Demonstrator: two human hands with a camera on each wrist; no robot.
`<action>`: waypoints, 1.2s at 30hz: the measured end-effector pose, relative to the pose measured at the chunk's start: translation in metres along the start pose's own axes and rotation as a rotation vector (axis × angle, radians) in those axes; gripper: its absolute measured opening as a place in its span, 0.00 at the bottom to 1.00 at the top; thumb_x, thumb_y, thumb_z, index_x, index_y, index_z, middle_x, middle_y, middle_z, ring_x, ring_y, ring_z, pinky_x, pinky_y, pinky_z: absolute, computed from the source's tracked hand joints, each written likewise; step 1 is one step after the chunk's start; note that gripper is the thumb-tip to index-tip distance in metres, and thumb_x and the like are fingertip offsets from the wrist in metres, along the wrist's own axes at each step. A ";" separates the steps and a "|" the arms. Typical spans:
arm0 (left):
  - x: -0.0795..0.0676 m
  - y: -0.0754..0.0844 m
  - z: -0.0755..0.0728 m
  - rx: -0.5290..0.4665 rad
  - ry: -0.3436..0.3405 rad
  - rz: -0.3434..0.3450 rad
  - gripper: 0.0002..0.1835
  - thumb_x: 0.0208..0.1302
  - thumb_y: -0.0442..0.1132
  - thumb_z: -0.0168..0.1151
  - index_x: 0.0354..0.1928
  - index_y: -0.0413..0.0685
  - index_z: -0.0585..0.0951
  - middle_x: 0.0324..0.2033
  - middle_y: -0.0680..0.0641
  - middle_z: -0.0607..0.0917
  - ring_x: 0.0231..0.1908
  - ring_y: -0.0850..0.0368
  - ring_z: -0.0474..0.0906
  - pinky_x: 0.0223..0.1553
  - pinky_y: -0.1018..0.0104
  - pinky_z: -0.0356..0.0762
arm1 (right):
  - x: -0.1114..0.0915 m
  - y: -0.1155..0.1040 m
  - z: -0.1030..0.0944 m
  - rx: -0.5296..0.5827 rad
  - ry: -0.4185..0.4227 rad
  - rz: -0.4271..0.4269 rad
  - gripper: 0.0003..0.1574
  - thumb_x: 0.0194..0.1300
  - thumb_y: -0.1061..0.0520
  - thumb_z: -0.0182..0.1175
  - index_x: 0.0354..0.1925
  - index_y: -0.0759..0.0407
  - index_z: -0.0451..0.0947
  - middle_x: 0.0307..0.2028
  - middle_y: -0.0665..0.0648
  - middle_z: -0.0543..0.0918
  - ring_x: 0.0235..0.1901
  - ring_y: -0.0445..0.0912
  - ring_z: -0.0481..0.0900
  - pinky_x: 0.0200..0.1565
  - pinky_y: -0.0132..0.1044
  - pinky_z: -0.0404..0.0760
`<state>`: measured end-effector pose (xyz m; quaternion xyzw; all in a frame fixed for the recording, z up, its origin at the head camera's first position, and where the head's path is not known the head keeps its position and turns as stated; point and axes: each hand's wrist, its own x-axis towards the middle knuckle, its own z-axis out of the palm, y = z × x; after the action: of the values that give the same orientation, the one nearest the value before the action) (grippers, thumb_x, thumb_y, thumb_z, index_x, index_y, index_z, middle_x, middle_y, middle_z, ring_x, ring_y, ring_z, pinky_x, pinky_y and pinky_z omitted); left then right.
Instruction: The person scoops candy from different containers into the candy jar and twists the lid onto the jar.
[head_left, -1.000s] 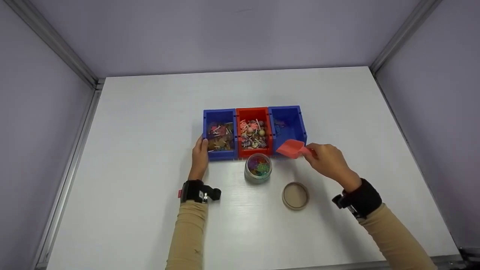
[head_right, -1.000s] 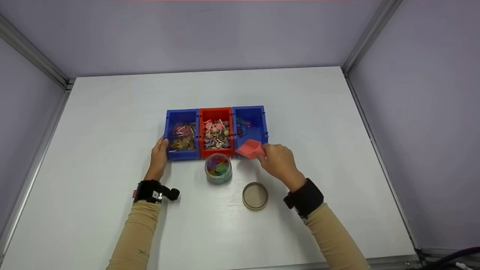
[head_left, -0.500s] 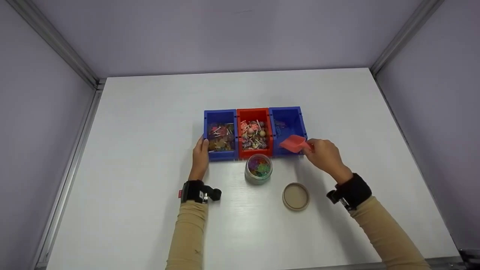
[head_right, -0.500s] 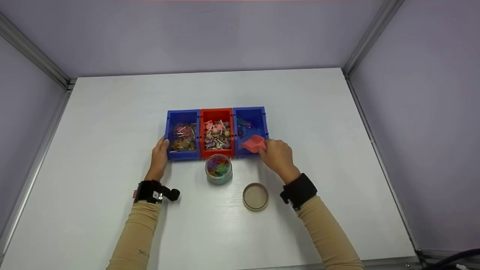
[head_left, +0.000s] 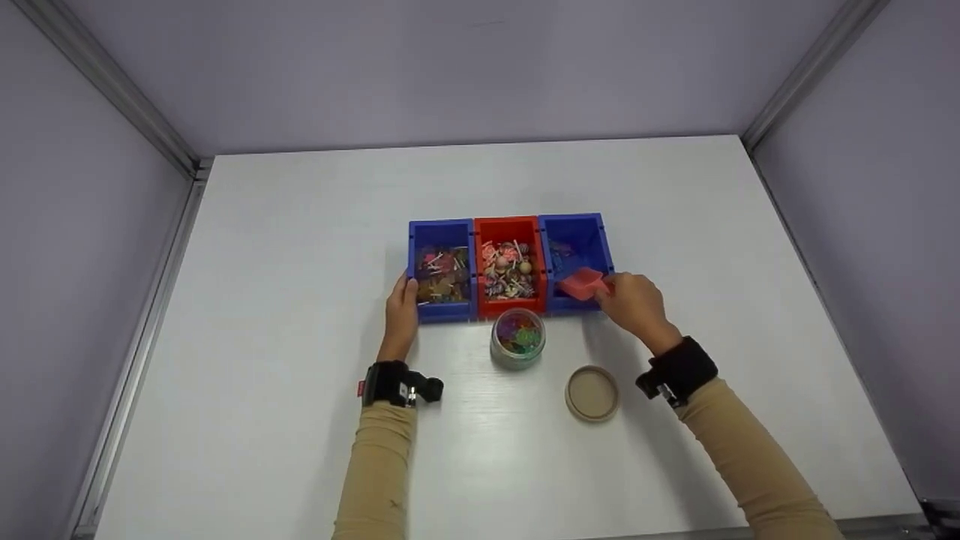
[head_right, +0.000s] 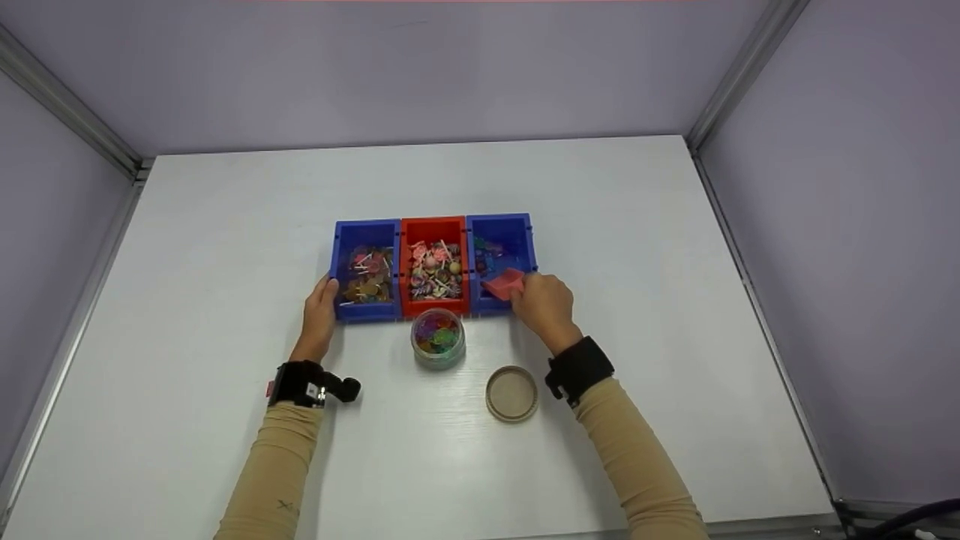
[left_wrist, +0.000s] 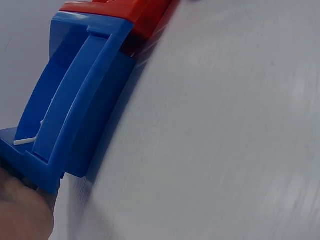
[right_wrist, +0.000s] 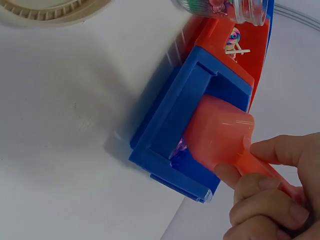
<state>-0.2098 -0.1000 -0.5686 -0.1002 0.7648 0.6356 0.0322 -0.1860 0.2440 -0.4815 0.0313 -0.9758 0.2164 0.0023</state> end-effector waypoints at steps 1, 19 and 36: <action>0.000 0.000 0.000 0.001 0.001 0.002 0.28 0.78 0.44 0.39 0.72 0.34 0.57 0.72 0.34 0.61 0.74 0.41 0.54 0.77 0.51 0.52 | 0.001 0.000 0.001 -0.004 -0.001 0.006 0.13 0.59 0.59 0.61 0.34 0.70 0.84 0.27 0.69 0.86 0.24 0.57 0.80 0.26 0.49 0.75; 0.001 -0.001 0.001 -0.006 0.004 0.008 0.28 0.78 0.43 0.39 0.72 0.34 0.57 0.72 0.34 0.62 0.75 0.41 0.54 0.77 0.51 0.52 | 0.016 -0.021 0.001 -0.081 -0.099 0.129 0.13 0.61 0.58 0.56 0.27 0.66 0.81 0.32 0.72 0.85 0.33 0.63 0.83 0.29 0.55 0.79; 0.002 0.000 0.001 0.001 0.001 -0.025 0.28 0.78 0.45 0.38 0.73 0.36 0.57 0.72 0.36 0.61 0.75 0.42 0.53 0.77 0.51 0.52 | 0.020 -0.032 0.023 -0.050 -0.012 0.245 0.15 0.58 0.57 0.56 0.22 0.67 0.78 0.33 0.75 0.85 0.34 0.65 0.84 0.33 0.59 0.83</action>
<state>-0.2114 -0.0994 -0.5694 -0.1100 0.7638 0.6348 0.0400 -0.2034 0.2046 -0.4882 -0.0870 -0.9774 0.1903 -0.0293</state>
